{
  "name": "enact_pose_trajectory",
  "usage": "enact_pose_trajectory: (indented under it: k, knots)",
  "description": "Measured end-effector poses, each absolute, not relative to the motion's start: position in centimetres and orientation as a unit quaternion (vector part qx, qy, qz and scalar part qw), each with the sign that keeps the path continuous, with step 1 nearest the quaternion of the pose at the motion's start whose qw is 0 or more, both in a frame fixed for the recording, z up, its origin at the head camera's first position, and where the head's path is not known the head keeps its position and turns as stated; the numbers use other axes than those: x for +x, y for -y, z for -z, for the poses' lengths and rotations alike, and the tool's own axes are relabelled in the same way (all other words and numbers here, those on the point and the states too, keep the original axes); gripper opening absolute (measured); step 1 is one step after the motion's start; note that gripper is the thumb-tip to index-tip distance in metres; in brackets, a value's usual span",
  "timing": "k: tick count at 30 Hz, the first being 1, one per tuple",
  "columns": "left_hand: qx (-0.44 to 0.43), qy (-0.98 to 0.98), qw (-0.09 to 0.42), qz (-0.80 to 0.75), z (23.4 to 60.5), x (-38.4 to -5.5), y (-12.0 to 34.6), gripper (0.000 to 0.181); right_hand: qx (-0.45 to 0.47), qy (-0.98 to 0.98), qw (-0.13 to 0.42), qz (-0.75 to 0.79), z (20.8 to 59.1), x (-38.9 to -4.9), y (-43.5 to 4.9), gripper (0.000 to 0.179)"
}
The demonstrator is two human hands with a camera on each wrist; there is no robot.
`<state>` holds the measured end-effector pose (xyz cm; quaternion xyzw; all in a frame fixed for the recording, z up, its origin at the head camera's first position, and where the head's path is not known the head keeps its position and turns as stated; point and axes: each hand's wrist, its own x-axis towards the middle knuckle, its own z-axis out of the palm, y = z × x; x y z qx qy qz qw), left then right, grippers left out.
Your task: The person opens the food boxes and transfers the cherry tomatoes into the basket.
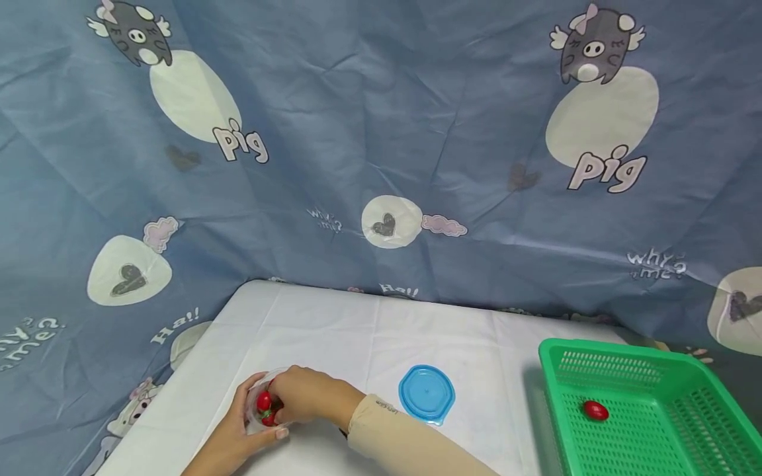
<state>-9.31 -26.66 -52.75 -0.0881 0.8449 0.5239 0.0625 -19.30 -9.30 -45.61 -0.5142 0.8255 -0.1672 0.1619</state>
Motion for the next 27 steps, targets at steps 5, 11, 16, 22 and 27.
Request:
enact_pose_trajectory:
  k: [5, 11, 16, 22, 27]
  knots:
    - [-0.083, -0.840, 0.061, -0.533, 52.8, -9.3, 26.8, 0.108, -0.516, -0.814, 0.200, 0.177, 46.0, -19.3, 9.8, 0.025]
    - [-0.083, -0.836, 0.061, -0.538, 53.0, -9.4, 26.7, 0.109, -0.529, -0.792, 0.230, 0.202, 46.1, -19.8, 9.3, 0.033]
    - [-0.080, -0.843, 0.057, -0.529, 53.0, -9.3, 26.8, 0.109, -0.549, -0.779, 0.210, 0.220, 46.4, -20.3, 9.1, 0.021]
    - [-0.069, -0.849, 0.053, -0.521, 52.9, -9.3, 26.8, 0.106, -0.564, -0.774, 0.214, 0.190, 45.9, -20.1, 8.6, 0.029]
    - [-0.083, -0.846, 0.065, -0.523, 52.7, -9.3, 26.6, 0.107, -0.591, -0.766, 0.209, 0.141, 45.2, -19.6, 8.6, 0.026]
